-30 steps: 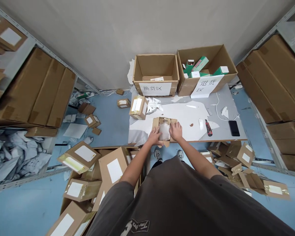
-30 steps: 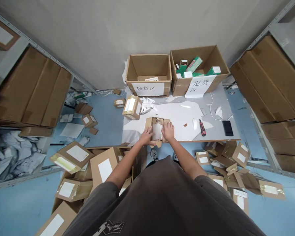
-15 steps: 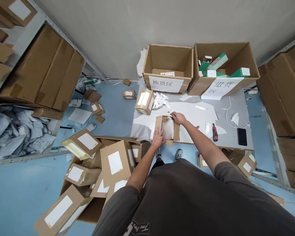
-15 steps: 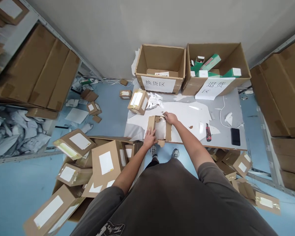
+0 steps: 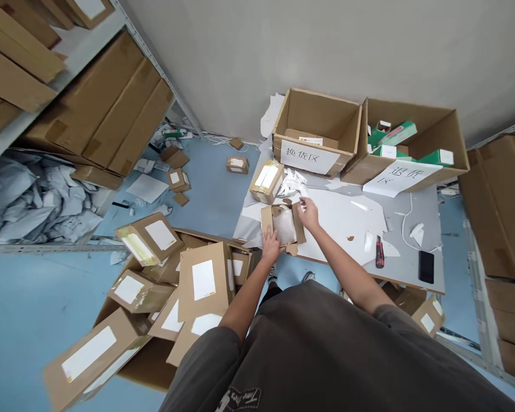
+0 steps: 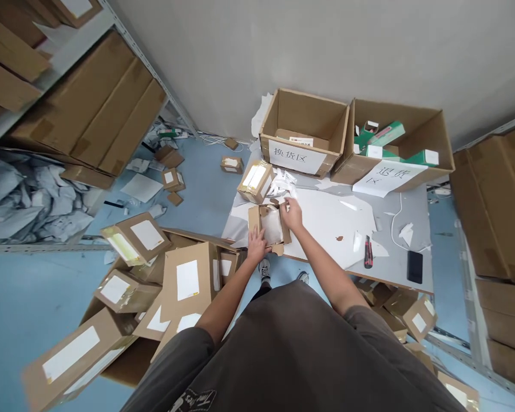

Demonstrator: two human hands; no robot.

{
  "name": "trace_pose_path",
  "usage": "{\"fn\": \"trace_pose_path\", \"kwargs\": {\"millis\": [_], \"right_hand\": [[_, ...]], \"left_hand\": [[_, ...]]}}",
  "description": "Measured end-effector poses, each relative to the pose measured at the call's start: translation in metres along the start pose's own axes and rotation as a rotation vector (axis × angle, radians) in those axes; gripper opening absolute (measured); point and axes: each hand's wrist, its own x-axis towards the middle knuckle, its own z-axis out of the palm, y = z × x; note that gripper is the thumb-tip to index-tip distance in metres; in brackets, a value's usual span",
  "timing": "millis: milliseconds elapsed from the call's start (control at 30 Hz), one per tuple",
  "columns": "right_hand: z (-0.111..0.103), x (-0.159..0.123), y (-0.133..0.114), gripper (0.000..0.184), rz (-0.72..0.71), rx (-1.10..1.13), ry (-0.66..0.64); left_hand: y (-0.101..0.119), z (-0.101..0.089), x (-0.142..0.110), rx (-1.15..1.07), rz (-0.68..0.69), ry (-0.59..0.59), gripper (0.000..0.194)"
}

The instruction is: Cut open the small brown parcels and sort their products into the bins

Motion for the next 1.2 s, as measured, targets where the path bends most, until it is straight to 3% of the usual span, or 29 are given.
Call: {"fn": "trace_pose_path", "kwargs": {"millis": [67,200,333,533,667,800,867,967,1067,1200], "right_hand": [[0.011,-0.022,-0.011,0.050,-0.021,-0.022,-0.182],[0.035,-0.053,-0.022,0.080,-0.017,-0.318,-0.453],[0.050,-0.068,-0.023,0.094,0.022,-0.576,-0.596],[0.059,-0.067,-0.023,0.084,0.033,-0.592,-0.529],[0.066,-0.052,-0.032,0.069,0.094,-0.488,-0.382],[0.079,-0.052,-0.041,0.072,0.055,-0.267,-0.349],[0.085,-0.060,-0.042,0.081,0.120,-0.217,-0.309],[0.088,-0.070,-0.039,0.089,0.292,-0.192,-0.215],[0.085,-0.069,-0.037,0.088,0.425,-0.187,-0.273],[0.082,-0.056,-0.038,0.073,0.576,-0.214,-0.350]], "left_hand": [[-0.003,-0.006,-0.001,-0.018,0.020,-0.029,0.039],[-0.017,-0.021,-0.003,-0.076,0.056,-0.048,0.089],[-0.023,-0.030,0.003,-0.048,0.018,-0.092,0.108],[-0.021,-0.024,0.007,-0.016,0.028,-0.076,0.087],[-0.026,-0.021,0.005,-0.068,0.069,-0.065,0.073],[-0.031,-0.021,0.005,-0.114,0.078,-0.085,0.083],[-0.033,-0.022,0.005,-0.130,0.071,-0.093,0.088],[-0.035,-0.024,0.003,-0.135,0.067,-0.108,0.073],[-0.034,-0.025,0.001,-0.138,0.061,-0.087,0.061],[-0.029,-0.024,0.001,-0.141,0.059,-0.049,0.059]]}}
